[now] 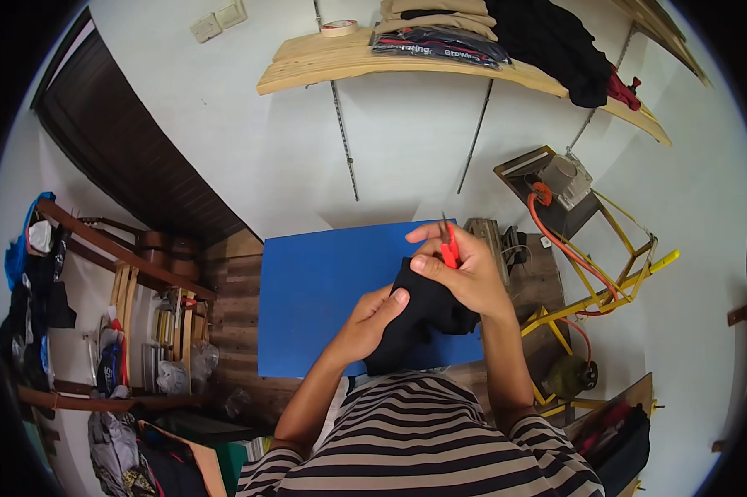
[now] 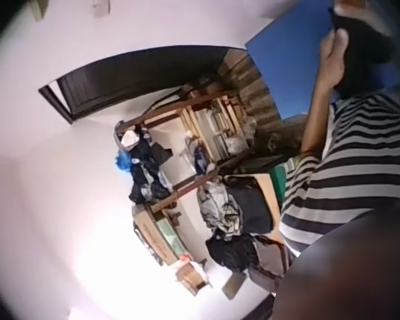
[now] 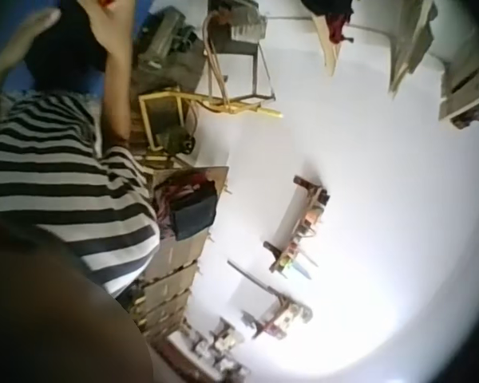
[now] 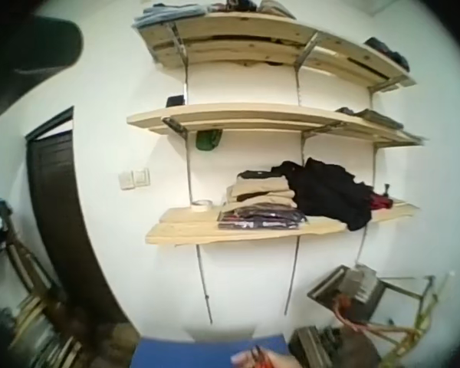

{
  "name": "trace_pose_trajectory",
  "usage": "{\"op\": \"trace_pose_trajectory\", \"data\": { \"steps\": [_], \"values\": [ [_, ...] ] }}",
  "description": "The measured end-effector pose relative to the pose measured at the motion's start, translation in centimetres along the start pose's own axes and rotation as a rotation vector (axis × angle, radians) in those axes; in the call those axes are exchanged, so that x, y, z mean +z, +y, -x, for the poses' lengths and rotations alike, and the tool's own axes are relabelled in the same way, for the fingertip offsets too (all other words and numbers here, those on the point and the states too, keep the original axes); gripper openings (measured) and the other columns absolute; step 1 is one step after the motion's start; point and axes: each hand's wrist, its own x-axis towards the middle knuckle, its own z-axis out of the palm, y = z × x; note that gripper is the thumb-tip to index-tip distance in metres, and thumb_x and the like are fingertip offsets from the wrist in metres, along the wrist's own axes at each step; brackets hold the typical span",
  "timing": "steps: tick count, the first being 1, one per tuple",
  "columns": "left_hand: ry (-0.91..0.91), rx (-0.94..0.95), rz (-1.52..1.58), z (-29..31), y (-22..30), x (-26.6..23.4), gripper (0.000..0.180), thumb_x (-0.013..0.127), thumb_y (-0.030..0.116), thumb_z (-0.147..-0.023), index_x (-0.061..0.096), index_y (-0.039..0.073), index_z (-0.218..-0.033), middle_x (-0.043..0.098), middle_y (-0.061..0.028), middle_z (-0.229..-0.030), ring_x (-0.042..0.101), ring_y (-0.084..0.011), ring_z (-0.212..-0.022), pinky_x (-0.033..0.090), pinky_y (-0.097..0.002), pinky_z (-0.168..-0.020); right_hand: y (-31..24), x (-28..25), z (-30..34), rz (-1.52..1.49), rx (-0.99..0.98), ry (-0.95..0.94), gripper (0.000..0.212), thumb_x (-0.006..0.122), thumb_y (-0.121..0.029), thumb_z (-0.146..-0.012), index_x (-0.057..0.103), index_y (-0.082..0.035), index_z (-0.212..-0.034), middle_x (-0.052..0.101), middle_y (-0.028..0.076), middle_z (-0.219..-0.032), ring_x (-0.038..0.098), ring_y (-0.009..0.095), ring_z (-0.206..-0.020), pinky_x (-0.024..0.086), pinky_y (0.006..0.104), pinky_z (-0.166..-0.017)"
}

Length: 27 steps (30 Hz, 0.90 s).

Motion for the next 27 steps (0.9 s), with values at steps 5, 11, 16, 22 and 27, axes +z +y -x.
{"op": "trace_pose_trajectory", "data": {
  "steps": [5,11,16,22,27],
  "values": [
    [-0.016,-0.162,0.321,1.3,-0.1,-1.2,0.041,0.049,0.028,-0.097,0.058,-0.007,-0.116,0.067,-0.0099,-0.102,0.064,-0.0138,-0.087,0.05,-0.0258,-0.077,0.3,1.4,0.7,0.092,0.017,0.164,0.026,0.07,-0.011,-0.088,0.061,-0.001,-0.11,0.065,0.001,-0.086,0.058,0.005,-0.078,0.046,0.0212,-0.073],
    [-0.006,-0.092,0.519,2.4,-1.1,-2.3,0.046,0.05,0.032,-0.093,0.058,-0.008,-0.116,0.068,-0.0136,-0.102,0.067,-0.0188,-0.086,0.052,-0.0277,-0.076,-1.0,2.5,4.6,0.285,-0.07,0.345,0.032,0.071,-0.022,-0.084,0.05,-0.003,-0.099,0.044,-0.003,-0.073,0.04,0.006,-0.066,0.035,0.0211,-0.06],
    [0.015,-0.076,0.529,2.9,-0.8,-2.1,0.043,0.048,0.028,-0.096,0.055,-0.006,-0.12,0.066,-0.0115,-0.107,0.064,-0.016,-0.091,0.05,-0.0263,-0.08,-1.0,3.9,7.3,0.316,0.067,0.097,0.036,0.07,-0.019,-0.085,0.044,-0.003,-0.104,0.049,0.003,-0.073,0.044,0.01,-0.063,0.04,0.024,-0.059],
    [-0.034,-0.004,0.416,3.2,-0.4,-1.7,0.043,0.05,0.026,-0.098,0.049,-0.005,-0.128,0.062,-0.014,-0.117,0.062,-0.0173,-0.102,0.048,-0.028,-0.09,0.1,4.5,7.9,0.485,-0.093,0.12,0.033,0.077,-0.017,-0.082,0.057,-0.002,-0.103,0.06,0.009,-0.078,0.053,0.012,-0.063,0.044,0.0254,-0.059],
    [0.053,-0.055,0.484,4.1,0.4,-1.2,0.039,0.049,0.024,-0.1,0.051,-0.005,-0.126,0.064,-0.0139,-0.113,0.064,-0.0169,-0.099,0.05,-0.0271,-0.088,0.5,5.2,8.5,0.537,-0.083,0.204,0.037,0.077,-0.027,-0.082,0.06,-0.002,-0.104,0.064,0.012,-0.072,0.063,0.026,-0.058,0.049,0.031,-0.055]
  ]
}}
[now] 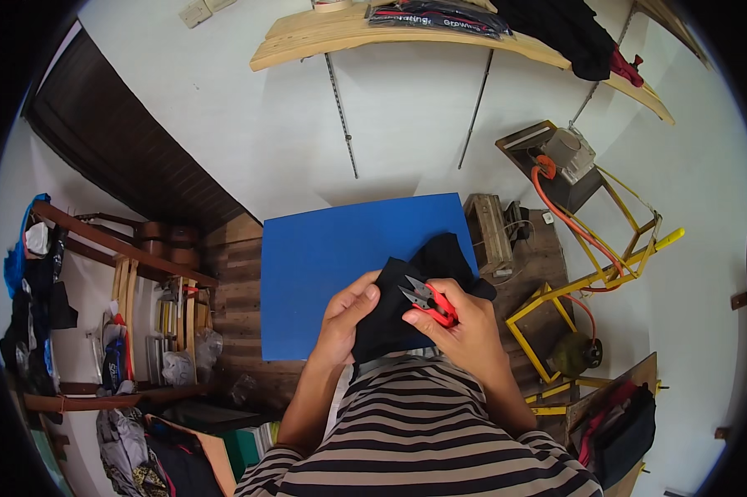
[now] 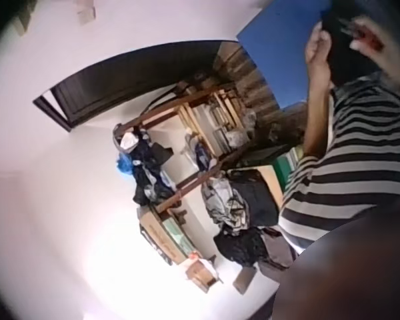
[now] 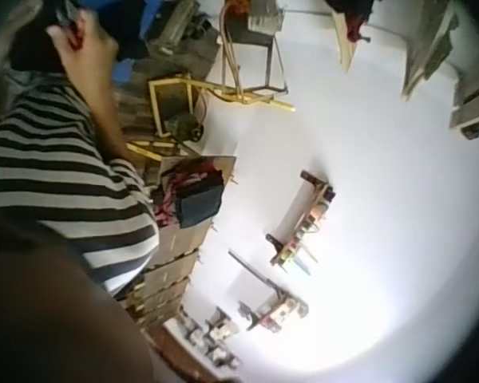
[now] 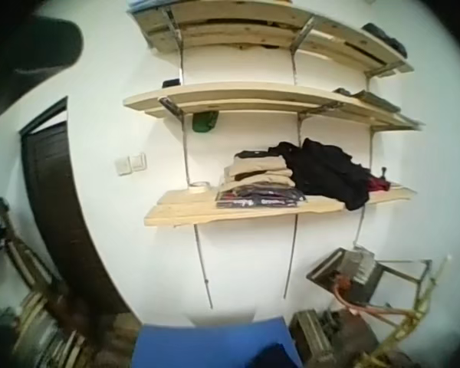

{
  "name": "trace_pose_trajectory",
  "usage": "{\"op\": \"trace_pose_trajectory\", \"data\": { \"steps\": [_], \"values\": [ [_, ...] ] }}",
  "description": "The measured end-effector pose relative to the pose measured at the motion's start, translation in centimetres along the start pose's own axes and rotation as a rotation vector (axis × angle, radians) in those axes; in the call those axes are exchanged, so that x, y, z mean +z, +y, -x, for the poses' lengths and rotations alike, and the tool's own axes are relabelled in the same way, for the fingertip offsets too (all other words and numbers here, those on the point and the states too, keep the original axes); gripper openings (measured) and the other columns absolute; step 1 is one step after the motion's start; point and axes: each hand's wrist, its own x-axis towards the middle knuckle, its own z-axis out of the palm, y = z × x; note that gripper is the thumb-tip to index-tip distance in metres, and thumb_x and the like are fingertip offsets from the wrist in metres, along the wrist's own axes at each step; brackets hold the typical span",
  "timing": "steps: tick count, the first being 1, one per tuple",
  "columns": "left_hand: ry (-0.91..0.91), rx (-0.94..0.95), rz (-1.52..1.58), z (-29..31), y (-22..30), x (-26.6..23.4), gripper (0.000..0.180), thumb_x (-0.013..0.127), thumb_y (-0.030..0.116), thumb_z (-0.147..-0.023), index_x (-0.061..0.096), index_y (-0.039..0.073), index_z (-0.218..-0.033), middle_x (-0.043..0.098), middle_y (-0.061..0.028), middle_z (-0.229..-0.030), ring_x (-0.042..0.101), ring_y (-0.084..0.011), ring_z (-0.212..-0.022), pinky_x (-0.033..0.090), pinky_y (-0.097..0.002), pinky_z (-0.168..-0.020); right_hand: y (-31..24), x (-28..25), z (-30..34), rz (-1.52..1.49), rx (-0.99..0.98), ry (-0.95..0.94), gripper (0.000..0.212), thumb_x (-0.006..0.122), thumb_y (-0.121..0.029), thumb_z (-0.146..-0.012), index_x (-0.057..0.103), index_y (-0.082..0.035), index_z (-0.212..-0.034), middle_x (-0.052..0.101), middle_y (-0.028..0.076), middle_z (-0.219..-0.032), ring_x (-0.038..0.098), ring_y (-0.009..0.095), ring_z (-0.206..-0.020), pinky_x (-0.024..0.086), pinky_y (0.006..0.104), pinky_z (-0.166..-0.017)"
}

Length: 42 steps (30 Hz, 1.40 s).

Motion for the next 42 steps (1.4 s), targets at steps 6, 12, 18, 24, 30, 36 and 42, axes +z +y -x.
{"op": "trace_pose_trajectory", "data": {
  "steps": [6,12,18,24,30,36,42],
  "values": [
    [0.073,-0.05,0.026,1.0,0.6,0.7,0.039,0.048,0.023,-0.101,0.052,-0.005,-0.128,0.065,-0.012,-0.112,0.065,-0.0134,-0.095,0.052,-0.0244,-0.083,0.0,0.8,0.2,0.09,0.008,0.032,0.033,0.076,-0.029,-0.082,0.061,-0.004,-0.096,0.063,0.011,-0.066,0.063,0.026,-0.054,0.049,0.0326,-0.05],
    [0.027,-0.004,-0.01,2.0,0.7,0.7,0.039,0.049,0.018,-0.1,0.051,-0.007,-0.129,0.065,-0.0119,-0.112,0.064,-0.0135,-0.096,0.051,-0.0241,-0.084,0.0,1.6,0.3,0.172,-0.049,0.083,0.028,0.074,-0.027,-0.084,0.058,-0.004,-0.085,0.06,0.011,-0.06,0.061,0.028,-0.05,0.046,0.0346,-0.045],
    [-0.009,-0.013,-0.005,2.3,1.1,0.5,0.04,0.05,0.01,-0.095,0.05,-0.008,-0.131,0.064,-0.0134,-0.114,0.065,-0.0147,-0.097,0.05,-0.0248,-0.085,-0.3,2.1,0.4,0.144,-0.054,0.088,0.029,0.073,-0.027,-0.085,0.057,-0.003,-0.083,0.058,0.012,-0.058,0.059,0.029,-0.048,0.044,0.0355,-0.044],
    [0.017,-0.05,0.042,2.5,1.2,0.5,0.04,0.048,0.009,-0.093,0.051,-0.009,-0.13,0.064,-0.0149,-0.114,0.065,-0.0173,-0.098,0.05,-0.0271,-0.087,-0.6,2.0,0.6,0.118,-0.041,0.063,0.03,0.074,-0.027,-0.085,0.057,-0.003,-0.083,0.058,0.012,-0.06,0.059,0.028,-0.05,0.045,0.0346,-0.045],
    [0.003,-0.073,0.053,2.3,1.1,0.5,0.041,0.048,0.008,-0.093,0.051,-0.009,-0.13,0.064,-0.0153,-0.114,0.064,-0.0183,-0.099,0.05,-0.0278,-0.088,-0.4,1.9,0.9,0.095,-0.051,0.083,0.029,0.074,-0.026,-0.084,0.057,-0.003,-0.083,0.057,0.012,-0.059,0.059,0.028,-0.049,0.044,0.0344,-0.045],
    [-0.004,-0.072,0.055,2.2,1.1,0.7,0.042,0.048,0.009,-0.093,0.05,-0.009,-0.131,0.063,-0.016,-0.115,0.064,-0.0191,-0.1,0.05,-0.0283,-0.088,-0.4,2.0,0.9,0.099,-0.057,0.084,0.029,0.073,-0.025,-0.086,0.055,-0.003,-0.079,0.054,0.011,-0.056,0.056,0.027,-0.046,0.042,0.0337,-0.043],
    [-0.003,-0.071,0.05,1.7,1.2,0.9,0.048,0.044,0.009,-0.091,0.045,-0.01,-0.135,0.062,-0.0162,-0.119,0.062,-0.0193,-0.105,0.047,-0.0285,-0.093,-0.8,1.5,1.0,0.048,0.012,-0.044,0.031,0.07,-0.025,-0.089,0.053,-0.002,-0.076,0.051,0.012,-0.055,0.05,0.025,-0.044,0.039,0.0334,-0.044]
  ]
}}
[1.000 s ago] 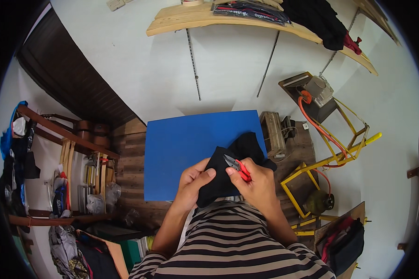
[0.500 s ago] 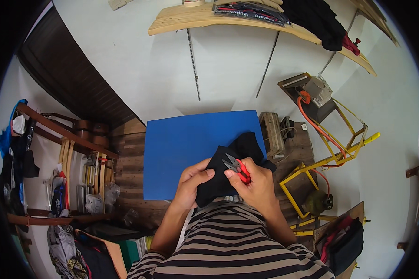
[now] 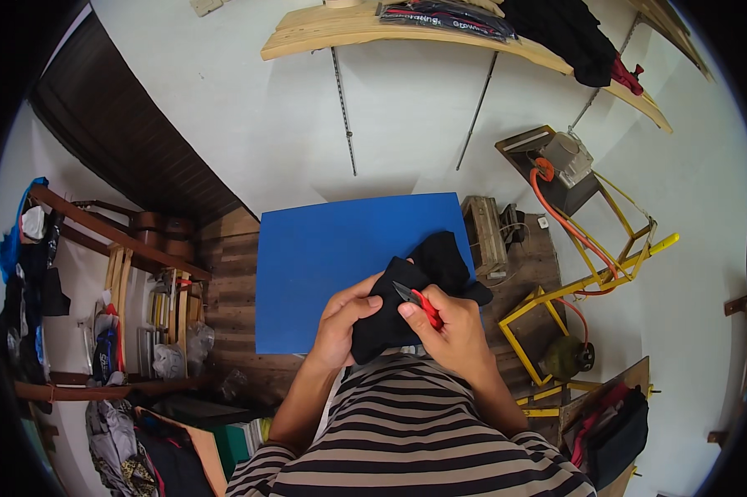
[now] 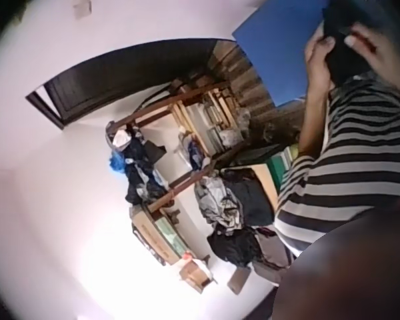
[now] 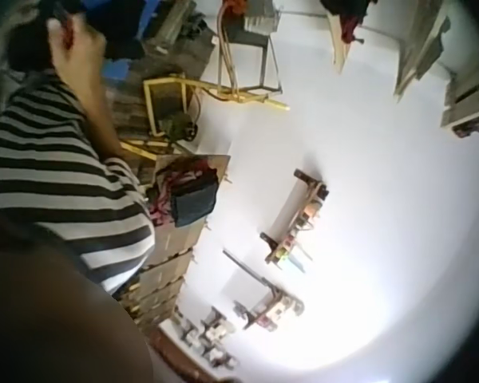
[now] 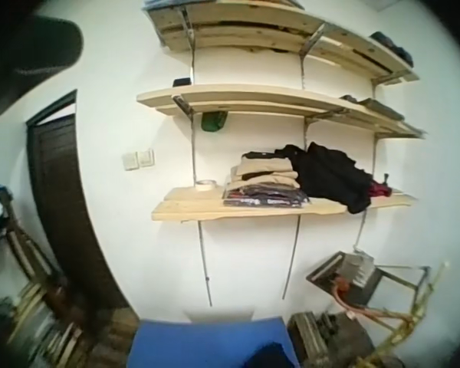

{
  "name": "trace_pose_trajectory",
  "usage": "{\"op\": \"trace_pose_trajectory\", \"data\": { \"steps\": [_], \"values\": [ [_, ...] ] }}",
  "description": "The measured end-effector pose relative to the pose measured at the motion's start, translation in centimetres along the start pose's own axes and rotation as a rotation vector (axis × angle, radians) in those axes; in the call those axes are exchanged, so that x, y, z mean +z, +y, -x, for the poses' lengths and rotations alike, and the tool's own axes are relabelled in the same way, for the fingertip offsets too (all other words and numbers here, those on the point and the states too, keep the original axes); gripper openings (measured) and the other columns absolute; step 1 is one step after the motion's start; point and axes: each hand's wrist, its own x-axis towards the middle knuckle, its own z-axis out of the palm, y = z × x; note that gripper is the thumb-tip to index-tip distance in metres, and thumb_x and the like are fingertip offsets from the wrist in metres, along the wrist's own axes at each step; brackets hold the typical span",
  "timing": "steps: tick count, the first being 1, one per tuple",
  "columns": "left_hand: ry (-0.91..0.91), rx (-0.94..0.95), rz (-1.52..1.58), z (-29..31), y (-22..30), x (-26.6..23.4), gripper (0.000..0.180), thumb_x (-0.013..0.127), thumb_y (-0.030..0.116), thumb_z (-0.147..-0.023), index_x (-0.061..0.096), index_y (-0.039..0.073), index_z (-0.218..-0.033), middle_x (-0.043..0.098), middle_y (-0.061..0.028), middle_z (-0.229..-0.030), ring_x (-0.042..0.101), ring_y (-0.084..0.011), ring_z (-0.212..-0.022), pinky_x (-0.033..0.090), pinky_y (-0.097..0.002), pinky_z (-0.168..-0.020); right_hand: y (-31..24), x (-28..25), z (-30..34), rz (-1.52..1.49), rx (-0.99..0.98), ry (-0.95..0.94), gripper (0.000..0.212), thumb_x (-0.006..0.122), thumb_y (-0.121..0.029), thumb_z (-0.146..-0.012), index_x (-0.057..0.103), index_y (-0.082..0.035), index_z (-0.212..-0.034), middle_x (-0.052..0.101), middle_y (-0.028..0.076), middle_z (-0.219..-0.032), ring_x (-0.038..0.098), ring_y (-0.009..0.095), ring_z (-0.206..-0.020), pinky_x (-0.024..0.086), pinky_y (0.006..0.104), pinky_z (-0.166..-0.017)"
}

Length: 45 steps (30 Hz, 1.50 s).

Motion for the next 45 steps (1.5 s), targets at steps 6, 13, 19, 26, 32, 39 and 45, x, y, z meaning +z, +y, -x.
{"op": "trace_pose_trajectory", "data": {
  "steps": [6,13,19,26,32,39,45],
  "values": [
    [-0.039,0.047,-0.039,-0.5,-0.1,0.7,0.063,0.043,0.014,-0.085,0.033,-0.013,-0.141,0.051,-0.0212,-0.136,0.054,-0.0242,-0.12,0.038,-0.032,-0.105,-0.2,-0.7,0.0,-0.163,0.073,-0.077,0.033,0.069,-0.026,-0.09,0.053,-0.001,-0.075,0.04,0.007,-0.054,0.034,0.011,-0.049,0.032,0.0281,-0.046],
    [-0.073,0.109,-0.133,-0.9,0.2,1.4,0.067,0.043,0.012,-0.083,0.029,-0.01,-0.145,0.036,-0.0178,-0.149,0.046,-0.0232,-0.13,0.034,-0.0313,-0.109,-0.2,-1.5,0.1,-0.171,0.084,-0.082,0.035,0.07,-0.027,-0.088,0.052,-0.001,-0.073,0.036,0.005,-0.054,0.032,0.012,-0.05,0.03,0.0287,-0.046],
    [-0.061,0.128,-0.142,-1.1,0.3,1.8,0.068,0.045,0.009,-0.082,0.029,-0.007,-0.146,0.03,-0.0158,-0.153,0.041,-0.0197,-0.134,0.03,-0.0291,-0.11,-0.1,-1.5,0.2,-0.156,0.053,-0.08,0.034,0.071,-0.025,-0.087,0.052,-0.001,-0.072,0.036,0.005,-0.054,0.032,0.012,-0.049,0.03,0.029,-0.045],
    [0.009,0.105,-0.167,-1.1,0.4,2.2,0.066,0.045,0.008,-0.084,0.029,-0.005,-0.147,0.033,-0.013,-0.149,0.047,-0.0138,-0.122,0.034,-0.025,-0.102,0.1,-1.5,0.2,-0.088,0.027,-0.065,0.032,0.073,-0.023,-0.085,0.053,-0.001,-0.072,0.038,0.006,-0.053,0.034,0.014,-0.046,0.031,0.0291,-0.044],
    [0.058,0.09,-0.161,-1.4,0.2,2.1,0.066,0.048,0.01,-0.084,0.031,-0.005,-0.146,0.029,-0.0143,-0.153,0.042,-0.0155,-0.13,0.029,-0.0263,-0.108,0.2,-1.6,0.1,-0.056,0.02,-0.063,0.033,0.074,-0.024,-0.084,0.053,-0.001,-0.071,0.04,0.007,-0.053,0.035,0.015,-0.045,0.032,0.0292,-0.044],
    [0.1,0.119,-0.124,-1.8,0.1,2.2,0.064,0.051,0.01,-0.089,0.028,0.003,-0.149,0.056,-0.0024,-0.102,0.046,-0.0036,-0.075,0.037,-0.018,-0.072,0.0,-1.8,0.1,-0.059,-0.011,-0.084,0.03,0.074,-0.023,-0.084,0.055,-0.002,-0.074,0.042,0.007,-0.053,0.039,0.015,-0.045,0.033,0.0291,-0.045],
    [0.108,0.143,-0.208,-2.2,0.1,2.0,0.062,0.052,0.012,-0.09,0.032,0.003,-0.148,0.054,-0.0012,-0.112,0.044,-0.0042,-0.08,0.034,-0.0192,-0.079,0.2,-1.7,0.0,-0.062,-0.034,-0.061,0.03,0.075,-0.022,-0.083,0.055,-0.001,-0.074,0.044,0.007,-0.053,0.041,0.016,-0.044,0.034,0.0293,-0.045]
  ]
}}
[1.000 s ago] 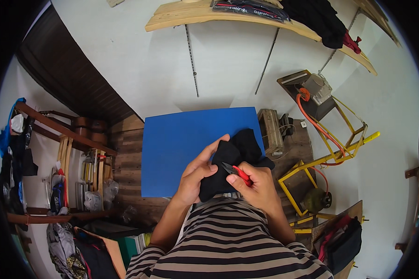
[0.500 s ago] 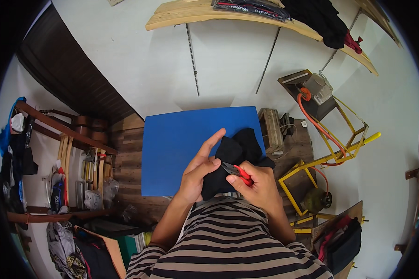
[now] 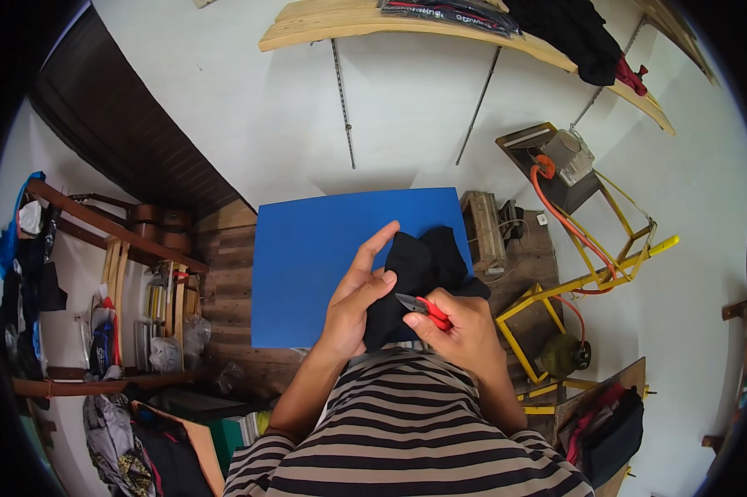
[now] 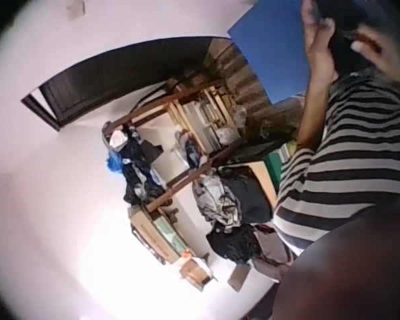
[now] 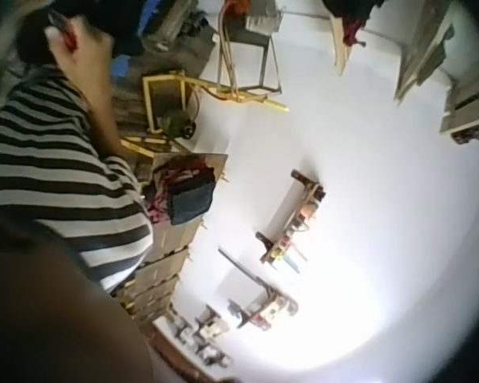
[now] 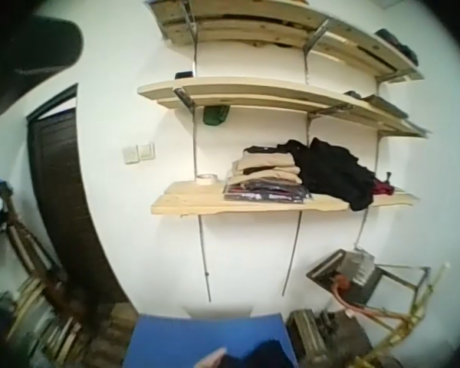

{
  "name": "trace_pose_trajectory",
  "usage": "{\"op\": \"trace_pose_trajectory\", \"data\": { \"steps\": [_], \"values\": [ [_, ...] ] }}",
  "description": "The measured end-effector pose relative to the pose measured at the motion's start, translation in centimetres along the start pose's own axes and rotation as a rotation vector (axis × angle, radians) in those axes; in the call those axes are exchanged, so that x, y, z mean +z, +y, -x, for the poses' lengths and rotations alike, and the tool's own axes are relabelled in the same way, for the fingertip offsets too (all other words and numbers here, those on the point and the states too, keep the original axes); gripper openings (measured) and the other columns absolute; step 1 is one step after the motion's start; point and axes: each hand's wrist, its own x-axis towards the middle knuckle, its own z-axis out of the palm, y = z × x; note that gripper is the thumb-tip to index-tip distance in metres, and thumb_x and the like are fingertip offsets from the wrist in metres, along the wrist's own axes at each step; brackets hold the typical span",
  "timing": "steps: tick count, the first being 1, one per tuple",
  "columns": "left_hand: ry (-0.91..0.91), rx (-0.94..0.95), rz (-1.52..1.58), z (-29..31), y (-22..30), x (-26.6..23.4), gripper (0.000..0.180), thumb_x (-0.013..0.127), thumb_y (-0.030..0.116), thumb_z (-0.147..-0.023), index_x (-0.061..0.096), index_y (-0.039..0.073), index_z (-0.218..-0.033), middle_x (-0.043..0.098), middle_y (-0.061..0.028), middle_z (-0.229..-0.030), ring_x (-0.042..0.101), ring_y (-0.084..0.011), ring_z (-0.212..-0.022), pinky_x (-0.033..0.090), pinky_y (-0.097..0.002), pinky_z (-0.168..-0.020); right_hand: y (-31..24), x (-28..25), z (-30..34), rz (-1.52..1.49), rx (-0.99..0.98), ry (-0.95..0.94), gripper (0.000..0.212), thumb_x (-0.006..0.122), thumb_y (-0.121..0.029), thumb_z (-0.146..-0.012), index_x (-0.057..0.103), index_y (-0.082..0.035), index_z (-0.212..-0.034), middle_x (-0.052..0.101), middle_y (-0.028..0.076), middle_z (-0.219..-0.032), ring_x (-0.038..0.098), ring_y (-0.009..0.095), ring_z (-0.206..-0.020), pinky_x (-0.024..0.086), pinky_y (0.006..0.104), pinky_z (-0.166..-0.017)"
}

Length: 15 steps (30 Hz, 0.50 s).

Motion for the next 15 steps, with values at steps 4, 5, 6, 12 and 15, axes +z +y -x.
{"op": "trace_pose_trajectory", "data": {
  "steps": [4,5,6,12,15],
  "values": [
    [0.028,-0.024,0.024,0.1,-0.1,0.2,0.06,0.053,0.013,-0.092,0.032,0.004,-0.148,0.054,0.0009,-0.094,0.043,-0.0045,-0.081,0.032,-0.0192,-0.082,0.5,0.3,0.0,0.056,-0.07,0.008,0.03,0.077,-0.022,-0.08,0.056,-0.002,-0.075,0.047,0.008,-0.054,0.044,0.019,-0.044,0.036,0.0304,-0.044],
    [0.025,-0.018,0.048,0.1,-0.1,0.3,0.059,0.053,0.013,-0.093,0.032,0.005,-0.147,0.054,0.0015,-0.09,0.042,-0.0047,-0.081,0.032,-0.0191,-0.082,0.6,0.4,0.0,0.046,-0.096,0.028,0.03,0.078,-0.021,-0.08,0.056,-0.002,-0.075,0.048,0.009,-0.054,0.046,0.02,-0.044,0.036,0.0311,-0.044],
    [0.039,-0.032,0.04,0.0,-0.1,0.3,0.059,0.053,0.013,-0.093,0.032,0.005,-0.147,0.054,0.0015,-0.09,0.042,-0.0047,-0.081,0.032,-0.0191,-0.082,0.7,0.5,0.0,0.046,-0.095,0.027,0.03,0.078,-0.021,-0.08,0.056,-0.002,-0.075,0.048,0.009,-0.054,0.046,0.02,-0.044,0.036,0.0311,-0.044],
    [0.053,-0.047,0.148,-0.1,0.0,0.8,0.055,0.052,0.013,-0.096,0.032,0.005,-0.147,0.06,-0.0034,-0.101,0.053,-0.0075,-0.092,0.04,-0.0226,-0.087,1.2,0.9,-0.1,0.101,-0.186,0.061,0.031,0.079,-0.022,-0.078,0.055,-0.003,-0.074,0.05,0.009,-0.055,0.05,0.024,-0.045,0.038,0.0323,-0.044],
    [0.069,-0.036,0.219,-0.3,-0.3,0.9,0.053,0.05,0.013,-0.098,0.033,0.004,-0.147,0.061,-0.0085,-0.114,0.056,-0.0109,-0.104,0.041,-0.0246,-0.094,1.3,0.9,-0.1,0.151,-0.194,0.046,0.033,0.08,-0.023,-0.077,0.054,-0.003,-0.074,0.05,0.009,-0.055,0.05,0.024,-0.045,0.038,0.0325,-0.044]
  ]
}}
